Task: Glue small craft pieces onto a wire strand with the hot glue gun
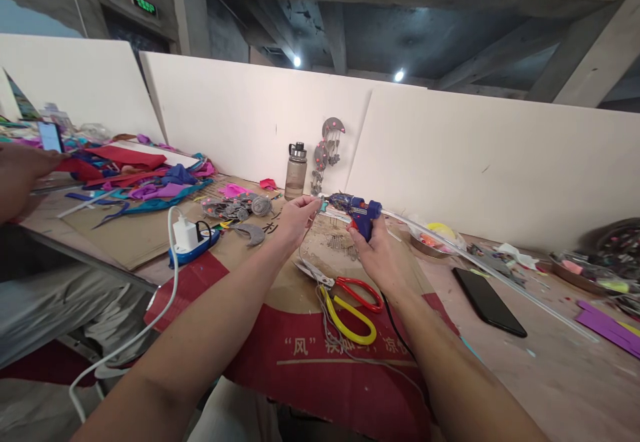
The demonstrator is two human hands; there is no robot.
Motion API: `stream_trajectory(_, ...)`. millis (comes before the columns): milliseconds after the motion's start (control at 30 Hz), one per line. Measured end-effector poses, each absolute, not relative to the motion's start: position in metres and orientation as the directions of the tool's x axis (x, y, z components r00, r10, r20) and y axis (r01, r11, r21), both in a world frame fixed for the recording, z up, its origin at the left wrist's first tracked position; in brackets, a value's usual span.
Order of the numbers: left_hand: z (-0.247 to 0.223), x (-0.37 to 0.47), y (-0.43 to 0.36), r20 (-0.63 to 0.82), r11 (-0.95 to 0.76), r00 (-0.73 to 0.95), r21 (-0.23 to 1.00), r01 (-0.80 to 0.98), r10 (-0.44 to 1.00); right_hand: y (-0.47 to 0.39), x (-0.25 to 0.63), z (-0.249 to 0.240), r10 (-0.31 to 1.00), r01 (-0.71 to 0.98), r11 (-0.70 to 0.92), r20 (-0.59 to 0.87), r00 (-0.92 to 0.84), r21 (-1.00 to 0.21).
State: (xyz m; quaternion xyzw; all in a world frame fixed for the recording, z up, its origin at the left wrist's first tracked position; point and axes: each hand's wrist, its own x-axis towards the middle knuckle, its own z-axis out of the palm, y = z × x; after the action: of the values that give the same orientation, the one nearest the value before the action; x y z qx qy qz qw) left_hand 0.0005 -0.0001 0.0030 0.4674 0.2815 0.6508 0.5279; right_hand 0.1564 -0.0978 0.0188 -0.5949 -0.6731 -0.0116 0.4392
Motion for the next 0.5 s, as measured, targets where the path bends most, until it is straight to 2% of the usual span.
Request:
stream_trajectory(167,0.005,-0.0004,-0.0005,0.303,-0.28,-0.014,0.861,-0.425,0.953,-0.0955,0.1587,0.0161,0.769,0.779,0.363,0.636,0.06,-0.512)
stream_trajectory(500,0.0078,0.0,-0.0055,0.292,-0.273,-0.017,0.87,-0.412,0.956,-0.0901,0.1598,0.0116,0.758,0.742,0.401,0.65,0.061,-0.537)
